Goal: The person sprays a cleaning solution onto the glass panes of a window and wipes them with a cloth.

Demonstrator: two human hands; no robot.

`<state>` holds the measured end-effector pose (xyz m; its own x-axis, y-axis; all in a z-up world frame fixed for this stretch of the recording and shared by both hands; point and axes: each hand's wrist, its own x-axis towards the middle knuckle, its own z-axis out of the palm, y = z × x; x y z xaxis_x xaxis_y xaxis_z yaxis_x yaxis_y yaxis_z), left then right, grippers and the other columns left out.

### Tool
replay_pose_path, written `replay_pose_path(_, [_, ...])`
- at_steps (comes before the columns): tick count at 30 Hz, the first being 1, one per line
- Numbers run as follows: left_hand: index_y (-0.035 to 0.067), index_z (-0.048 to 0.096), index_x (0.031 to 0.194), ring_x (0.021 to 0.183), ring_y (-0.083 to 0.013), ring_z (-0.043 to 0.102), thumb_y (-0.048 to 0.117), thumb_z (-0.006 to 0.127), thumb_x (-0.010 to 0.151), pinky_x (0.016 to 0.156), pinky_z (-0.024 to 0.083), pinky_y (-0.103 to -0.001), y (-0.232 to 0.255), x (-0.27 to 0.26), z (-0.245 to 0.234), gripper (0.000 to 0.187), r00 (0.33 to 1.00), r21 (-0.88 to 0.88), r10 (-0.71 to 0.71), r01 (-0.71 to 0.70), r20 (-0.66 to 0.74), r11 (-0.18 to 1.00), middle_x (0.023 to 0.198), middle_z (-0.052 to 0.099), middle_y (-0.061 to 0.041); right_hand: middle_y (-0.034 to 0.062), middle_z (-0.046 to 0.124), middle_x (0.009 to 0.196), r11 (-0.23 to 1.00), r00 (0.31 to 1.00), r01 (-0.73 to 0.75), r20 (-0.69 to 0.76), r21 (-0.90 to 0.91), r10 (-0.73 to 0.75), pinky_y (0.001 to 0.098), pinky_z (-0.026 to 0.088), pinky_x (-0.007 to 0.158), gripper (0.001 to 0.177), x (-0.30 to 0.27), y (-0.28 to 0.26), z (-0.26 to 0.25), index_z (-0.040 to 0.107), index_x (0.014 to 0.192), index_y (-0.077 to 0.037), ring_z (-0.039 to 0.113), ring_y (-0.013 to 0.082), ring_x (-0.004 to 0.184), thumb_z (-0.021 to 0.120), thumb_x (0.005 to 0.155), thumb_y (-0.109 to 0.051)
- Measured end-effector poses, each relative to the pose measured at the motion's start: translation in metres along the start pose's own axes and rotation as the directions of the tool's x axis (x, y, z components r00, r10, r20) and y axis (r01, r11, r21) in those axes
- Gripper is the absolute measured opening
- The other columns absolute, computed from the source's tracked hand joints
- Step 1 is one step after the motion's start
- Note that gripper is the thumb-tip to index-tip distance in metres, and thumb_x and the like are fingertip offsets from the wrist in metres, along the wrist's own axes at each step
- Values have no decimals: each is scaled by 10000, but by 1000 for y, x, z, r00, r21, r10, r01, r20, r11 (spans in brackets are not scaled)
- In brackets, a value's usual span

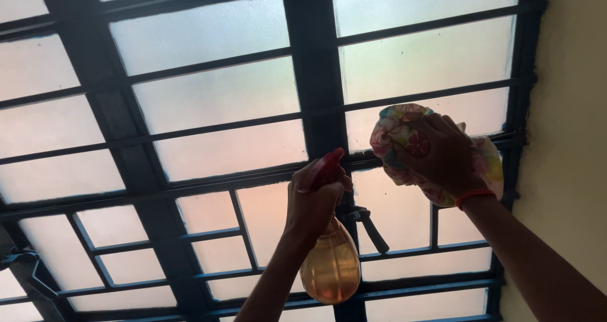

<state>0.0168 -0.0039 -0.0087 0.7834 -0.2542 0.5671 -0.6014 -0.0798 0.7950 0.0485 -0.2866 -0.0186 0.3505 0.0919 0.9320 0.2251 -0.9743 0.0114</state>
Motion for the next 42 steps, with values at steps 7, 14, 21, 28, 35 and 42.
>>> replay_pose_path(7, [35, 686, 921, 674, -134, 698, 11, 625, 720, 667, 581, -261, -10, 8, 10, 212, 997, 19, 10, -9, -72, 1000, 750, 724, -81, 144, 698, 1218, 999, 998, 36, -61, 12, -35, 474, 577, 884, 745, 0, 7, 8, 632, 1359, -120, 671, 298, 1095, 809, 775, -548])
replay_pose_path(14, [40, 684, 1017, 682, -173, 669, 15, 640, 713, 646, 568, -314, -19, 14, 13, 308, 996, -75, -54, 49, -65, 996, 806, 729, -98, 144, 694, 1210, 1000, 998, 26, -55, 4, -25, 479, 568, 887, 761, -1, 9, 9, 632, 1359, -119, 665, 301, 1099, 823, 767, -559])
replay_pose_path(21, [30, 620, 1296, 990, -257, 767, -9, 613, 673, 869, 631, -322, -20, 10, -2, 625, 994, -369, 48, -9, 97, 930, 1016, 782, -162, 135, 689, 1223, 996, 995, 41, -90, 76, -34, 470, 576, 902, 734, -2, 10, 12, 642, 1339, -126, 663, 294, 1119, 822, 779, -565])
replay_pose_path(28, [46, 587, 1377, 958, -239, 678, -4, 619, 701, 775, 578, -351, -19, 0, -17, 679, 989, -473, 2, 71, 150, 878, 1126, 755, -156, 145, 686, 1217, 999, 998, 10, -66, 43, -7, 488, 570, 882, 772, -3, 7, 9, 644, 1349, -122, 653, 309, 1114, 822, 751, -576])
replay_pose_path(35, [-26, 649, 1255, 812, -216, 735, 8, 563, 636, 769, 601, -325, -7, -12, -26, 625, 986, -478, 65, 18, 155, 878, 846, 721, -111, 140, 685, 1209, 998, 997, 16, -82, 56, -12, 487, 568, 905, 717, -3, 7, 10, 653, 1332, -112, 655, 307, 1114, 814, 790, -553])
replay_pose_path(42, [-16, 686, 1005, 624, -168, 632, -11, 603, 652, 610, 535, -303, -1, -12, -28, 363, 999, -310, -41, 48, 30, 949, 732, 661, -79, 147, 690, 1185, 995, 992, 59, -120, 74, -50, 480, 565, 902, 698, -3, 11, 15, 668, 1305, -92, 657, 303, 1097, 813, 806, -558])
